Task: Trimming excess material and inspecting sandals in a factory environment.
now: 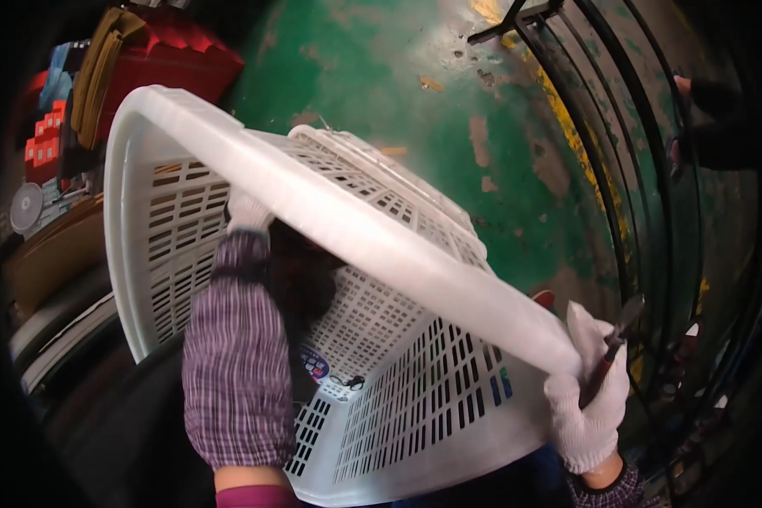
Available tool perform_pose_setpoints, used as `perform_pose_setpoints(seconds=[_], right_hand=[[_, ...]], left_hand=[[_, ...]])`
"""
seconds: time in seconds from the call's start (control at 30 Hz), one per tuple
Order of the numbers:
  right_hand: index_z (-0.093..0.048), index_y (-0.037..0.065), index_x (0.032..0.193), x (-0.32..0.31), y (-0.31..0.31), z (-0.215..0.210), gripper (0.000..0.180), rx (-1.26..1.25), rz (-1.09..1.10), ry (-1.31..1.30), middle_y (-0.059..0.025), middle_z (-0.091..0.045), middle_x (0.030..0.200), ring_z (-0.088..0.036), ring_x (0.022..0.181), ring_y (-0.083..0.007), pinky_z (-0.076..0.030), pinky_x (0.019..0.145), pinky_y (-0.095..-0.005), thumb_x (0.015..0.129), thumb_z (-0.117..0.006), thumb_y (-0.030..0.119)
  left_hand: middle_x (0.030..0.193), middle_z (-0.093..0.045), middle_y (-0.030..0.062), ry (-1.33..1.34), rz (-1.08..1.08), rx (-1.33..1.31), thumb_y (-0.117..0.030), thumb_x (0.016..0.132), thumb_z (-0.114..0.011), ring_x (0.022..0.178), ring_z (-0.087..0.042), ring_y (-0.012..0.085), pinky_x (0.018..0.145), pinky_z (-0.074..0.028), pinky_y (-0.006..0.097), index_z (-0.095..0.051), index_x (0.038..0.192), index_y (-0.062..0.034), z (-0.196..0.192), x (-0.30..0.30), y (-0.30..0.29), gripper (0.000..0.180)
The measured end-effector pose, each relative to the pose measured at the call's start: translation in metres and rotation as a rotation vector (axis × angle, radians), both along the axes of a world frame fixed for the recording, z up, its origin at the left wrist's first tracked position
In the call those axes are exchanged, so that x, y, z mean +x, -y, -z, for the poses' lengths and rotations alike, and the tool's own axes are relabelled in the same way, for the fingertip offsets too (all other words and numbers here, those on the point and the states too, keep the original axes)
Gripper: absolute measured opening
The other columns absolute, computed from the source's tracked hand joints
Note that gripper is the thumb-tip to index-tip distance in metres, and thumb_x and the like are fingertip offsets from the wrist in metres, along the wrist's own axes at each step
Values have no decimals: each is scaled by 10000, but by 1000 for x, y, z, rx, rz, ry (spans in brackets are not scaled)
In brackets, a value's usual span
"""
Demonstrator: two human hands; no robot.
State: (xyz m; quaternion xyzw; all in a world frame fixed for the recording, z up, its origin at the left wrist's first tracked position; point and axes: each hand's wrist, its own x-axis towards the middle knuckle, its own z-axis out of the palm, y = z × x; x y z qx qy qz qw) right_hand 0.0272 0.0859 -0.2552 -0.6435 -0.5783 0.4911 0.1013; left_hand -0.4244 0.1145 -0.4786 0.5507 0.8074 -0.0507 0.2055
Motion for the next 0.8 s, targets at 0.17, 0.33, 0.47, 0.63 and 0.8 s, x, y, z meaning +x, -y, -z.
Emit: perform_pose_setpoints(seconds=[0.17,0.33,0.47,0.63,0.8], right_hand=[[-410,-146,1401,-2,3,-9,869,-174,22,57,-201,-455,1393,-471,1303,-288,-341,1120,-435,906,-683,513],[-446,-137,1396,9,13,-15,822,-110,-3,51,-199,-466,1377,-472,1288,-296,-344,1114,-444,925,-656,504],[-385,-115,1435,5,11,-1,793,-113,47,3,-178,-452,1375,-458,1317,-295,-335,1132,-432,923,-695,405],[-370,-109,1428,6,3,-8,740,-108,-32,-163,-149,-465,1305,-517,1258,-280,-386,1106,-423,933,-706,327],[-602,-29,1307,-2,5,-1,677,54,46,-62,-182,-591,1174,-666,1007,-359,-522,892,-406,839,-778,427]], left_hand=[[1181,-691,172,139,35,18,-224,919,-642,1107,-648,332,995,-480,388,-674,1220,-59,71,-37,64,345],[1216,-678,166,246,50,-108,-250,892,-666,1141,-633,327,1011,-470,379,-670,1226,-70,58,-67,194,379],[1482,-449,147,363,51,-426,-399,719,-743,1432,-350,295,1158,-177,632,-404,1492,-138,13,111,202,884],[1541,-361,161,492,195,-847,-340,718,-737,1450,-302,324,1194,-223,499,-373,1535,-211,-83,131,283,903],[1390,-572,164,537,204,-500,-278,758,-709,1231,-571,346,1056,-451,391,-633,1310,-139,-78,75,196,575]])
